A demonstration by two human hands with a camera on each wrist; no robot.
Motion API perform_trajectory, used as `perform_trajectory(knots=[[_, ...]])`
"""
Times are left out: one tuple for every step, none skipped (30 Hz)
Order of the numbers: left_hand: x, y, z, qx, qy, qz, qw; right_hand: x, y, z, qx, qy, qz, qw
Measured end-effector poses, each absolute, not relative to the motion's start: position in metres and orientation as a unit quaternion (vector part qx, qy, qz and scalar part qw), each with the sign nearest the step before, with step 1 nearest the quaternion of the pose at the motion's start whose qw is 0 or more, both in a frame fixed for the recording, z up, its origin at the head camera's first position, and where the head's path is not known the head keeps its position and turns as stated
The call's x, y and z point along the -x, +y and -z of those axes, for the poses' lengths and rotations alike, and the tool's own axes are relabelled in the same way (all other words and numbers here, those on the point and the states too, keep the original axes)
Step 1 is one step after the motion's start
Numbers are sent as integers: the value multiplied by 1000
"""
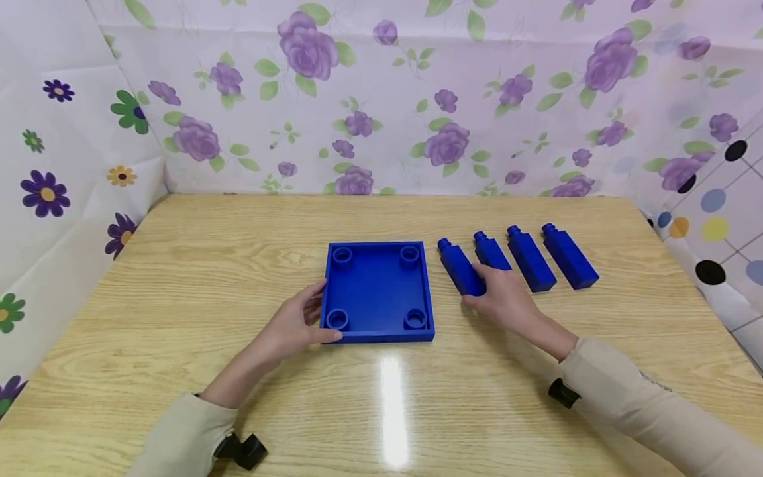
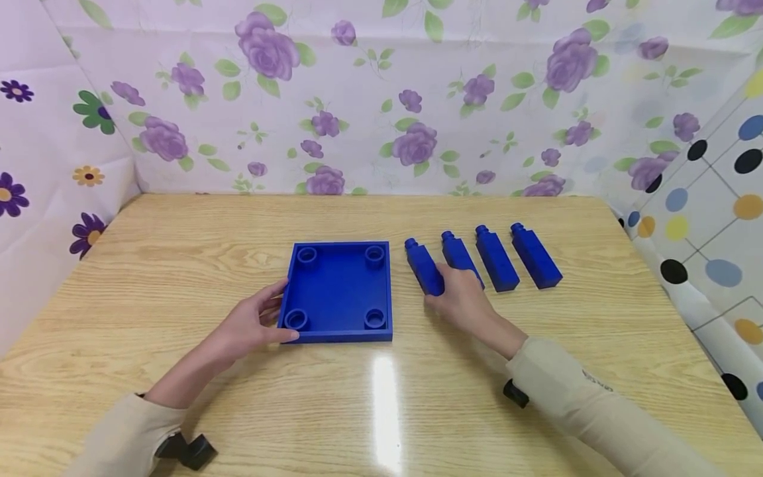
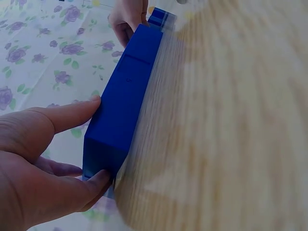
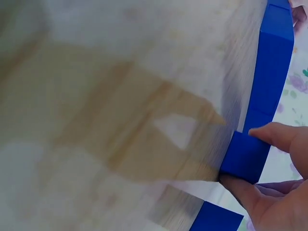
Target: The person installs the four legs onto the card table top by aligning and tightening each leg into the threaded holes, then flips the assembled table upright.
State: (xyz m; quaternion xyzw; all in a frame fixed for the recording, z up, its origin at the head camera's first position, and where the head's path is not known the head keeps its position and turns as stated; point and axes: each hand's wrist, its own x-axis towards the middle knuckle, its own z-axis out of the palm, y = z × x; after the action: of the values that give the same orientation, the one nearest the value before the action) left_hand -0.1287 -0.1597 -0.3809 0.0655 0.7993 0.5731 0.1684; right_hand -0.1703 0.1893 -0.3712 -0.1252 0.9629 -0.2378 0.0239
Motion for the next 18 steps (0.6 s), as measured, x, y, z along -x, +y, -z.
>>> perform_trajectory(knots=[[129, -160, 381, -66, 799, -574, 168, 170, 189, 371, 126, 963, 239, 20], [128, -160, 380, -66, 798, -575, 167, 170, 189, 370, 127, 962, 240, 16], [128, -160, 380, -66, 797, -576, 167, 170, 189, 369, 126, 962, 241, 13], [128, -160, 380, -66, 798, -575, 167, 169, 189, 368, 126, 962, 242, 9], [128, -160, 380, -67, 798, -576, 167, 169, 189, 368, 125, 962, 243, 6], [128, -160, 380, -69, 798, -576, 166, 169, 189, 367, 123, 961, 246, 4], [128, -160, 380, -70, 797, -577, 165, 168, 189, 366, 121, 961, 250, 3], [128, -160, 380, -70, 796, -578, 165, 168, 189, 366, 117, 960, 254, 3], [128, -160, 380, -70, 795, -579, 164, 167, 189, 365, 114, 959, 258, 1], [128, -160, 380, -70, 795, -580, 163, 166, 189, 364, 110, 958, 263, -2], [128, -160, 380, -70, 795, -581, 162, 166, 189, 364, 105, 957, 270, -5], [128, -160, 380, -69, 795, -581, 161, 165, 188, 364, 100, 956, 275, -10], [128, -160, 380, -69, 795, -580, 161, 164, 188, 363, 97, 954, 283, -19], [128, -161, 380, -68, 796, -579, 161, 163, 187, 363, 93, 952, 290, -29], [128, -161, 380, -68, 797, -577, 162, 162, 186, 362, 91, 950, 296, -41], [128, -161, 381, -69, 798, -576, 163, 162, 186, 362, 89, 947, 303, -53], [128, -161, 381, -68, 799, -574, 163, 161, 186, 361, 89, 944, 310, -65], [128, -161, 381, -68, 800, -574, 163, 161, 185, 360, 91, 942, 314, -80]])
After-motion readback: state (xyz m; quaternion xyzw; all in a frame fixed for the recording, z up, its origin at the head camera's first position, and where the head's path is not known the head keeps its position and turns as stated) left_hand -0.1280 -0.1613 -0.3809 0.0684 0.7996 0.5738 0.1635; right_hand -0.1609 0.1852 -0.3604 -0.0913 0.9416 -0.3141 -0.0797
